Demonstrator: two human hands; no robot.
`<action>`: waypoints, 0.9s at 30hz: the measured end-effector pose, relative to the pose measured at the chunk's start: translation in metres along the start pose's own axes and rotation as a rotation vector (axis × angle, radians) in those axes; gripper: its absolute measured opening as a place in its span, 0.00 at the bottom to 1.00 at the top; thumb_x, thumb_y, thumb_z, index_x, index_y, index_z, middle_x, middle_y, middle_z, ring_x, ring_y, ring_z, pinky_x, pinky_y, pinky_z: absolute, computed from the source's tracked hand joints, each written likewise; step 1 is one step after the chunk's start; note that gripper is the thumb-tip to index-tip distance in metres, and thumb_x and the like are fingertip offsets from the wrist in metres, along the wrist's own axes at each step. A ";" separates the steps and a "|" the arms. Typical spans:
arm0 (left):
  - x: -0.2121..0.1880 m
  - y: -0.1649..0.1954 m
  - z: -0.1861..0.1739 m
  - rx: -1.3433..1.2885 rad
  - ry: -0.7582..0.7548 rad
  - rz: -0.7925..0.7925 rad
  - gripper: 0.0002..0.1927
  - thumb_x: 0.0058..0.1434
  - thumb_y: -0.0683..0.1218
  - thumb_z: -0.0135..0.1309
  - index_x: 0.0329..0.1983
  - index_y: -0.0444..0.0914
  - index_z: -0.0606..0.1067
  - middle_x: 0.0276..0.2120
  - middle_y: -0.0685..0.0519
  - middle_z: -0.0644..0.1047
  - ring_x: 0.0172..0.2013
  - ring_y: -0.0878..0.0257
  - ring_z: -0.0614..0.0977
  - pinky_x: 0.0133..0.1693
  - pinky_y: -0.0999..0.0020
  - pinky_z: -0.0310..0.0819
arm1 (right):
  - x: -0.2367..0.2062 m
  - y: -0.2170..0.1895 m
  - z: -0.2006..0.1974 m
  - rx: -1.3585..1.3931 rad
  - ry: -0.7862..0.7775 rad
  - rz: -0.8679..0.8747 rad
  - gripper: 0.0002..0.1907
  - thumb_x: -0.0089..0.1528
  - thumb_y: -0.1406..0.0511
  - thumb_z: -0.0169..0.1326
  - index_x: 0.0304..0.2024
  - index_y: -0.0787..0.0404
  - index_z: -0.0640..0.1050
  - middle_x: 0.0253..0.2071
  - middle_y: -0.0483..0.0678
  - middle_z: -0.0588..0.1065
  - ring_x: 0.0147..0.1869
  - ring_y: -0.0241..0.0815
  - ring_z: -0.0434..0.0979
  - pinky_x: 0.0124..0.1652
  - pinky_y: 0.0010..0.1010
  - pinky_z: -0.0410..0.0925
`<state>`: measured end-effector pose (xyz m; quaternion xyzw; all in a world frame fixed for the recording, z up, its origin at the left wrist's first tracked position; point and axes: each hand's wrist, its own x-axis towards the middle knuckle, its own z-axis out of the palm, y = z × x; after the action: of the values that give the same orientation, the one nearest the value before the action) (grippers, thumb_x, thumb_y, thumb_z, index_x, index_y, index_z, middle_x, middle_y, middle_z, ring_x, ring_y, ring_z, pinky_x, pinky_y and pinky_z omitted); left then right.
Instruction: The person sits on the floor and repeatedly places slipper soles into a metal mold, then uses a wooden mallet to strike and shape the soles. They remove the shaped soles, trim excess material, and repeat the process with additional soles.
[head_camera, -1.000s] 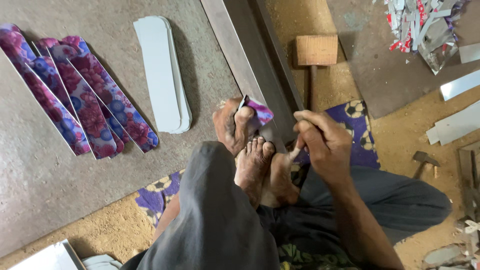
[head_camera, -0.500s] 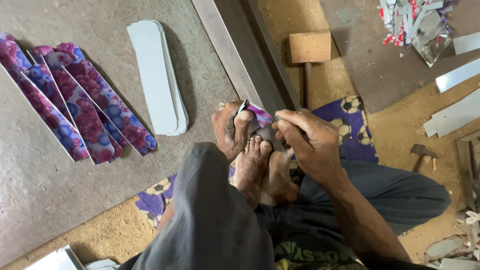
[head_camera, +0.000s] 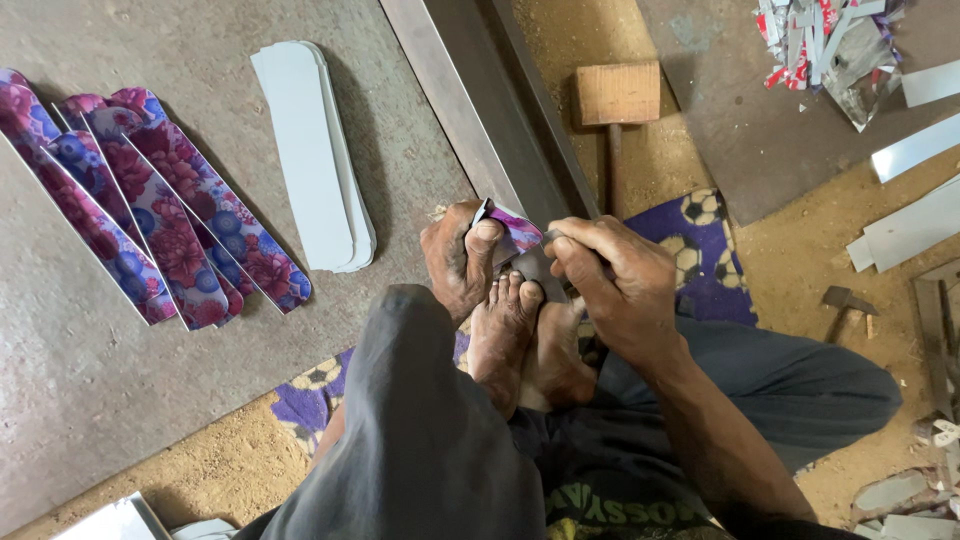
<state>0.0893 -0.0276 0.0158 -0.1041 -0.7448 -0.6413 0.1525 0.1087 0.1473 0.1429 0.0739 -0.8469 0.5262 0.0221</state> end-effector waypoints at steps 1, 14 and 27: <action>0.000 0.000 0.000 -0.001 0.005 0.003 0.19 0.77 0.57 0.46 0.41 0.37 0.73 0.26 0.48 0.76 0.26 0.57 0.79 0.32 0.62 0.73 | 0.000 0.001 0.000 0.003 0.002 0.001 0.08 0.69 0.71 0.55 0.49 0.69 0.80 0.39 0.52 0.81 0.38 0.36 0.83 0.35 0.23 0.75; 0.001 -0.002 0.002 0.005 0.036 0.019 0.19 0.77 0.56 0.47 0.42 0.36 0.73 0.27 0.48 0.77 0.27 0.56 0.81 0.33 0.62 0.74 | 0.006 -0.004 0.001 -0.380 -0.002 -0.344 0.07 0.70 0.72 0.55 0.50 0.70 0.78 0.41 0.55 0.80 0.40 0.43 0.82 0.38 0.30 0.75; 0.000 -0.007 0.011 0.026 0.061 0.026 0.20 0.77 0.57 0.45 0.42 0.35 0.74 0.27 0.48 0.77 0.26 0.57 0.80 0.32 0.61 0.74 | 0.008 0.014 -0.001 -0.397 -0.080 -0.309 0.10 0.75 0.67 0.51 0.50 0.71 0.78 0.39 0.56 0.79 0.37 0.40 0.81 0.33 0.25 0.74</action>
<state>0.0863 -0.0175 0.0081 -0.0925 -0.7467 -0.6322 0.1848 0.0987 0.1536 0.1324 0.2173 -0.9125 0.3365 0.0827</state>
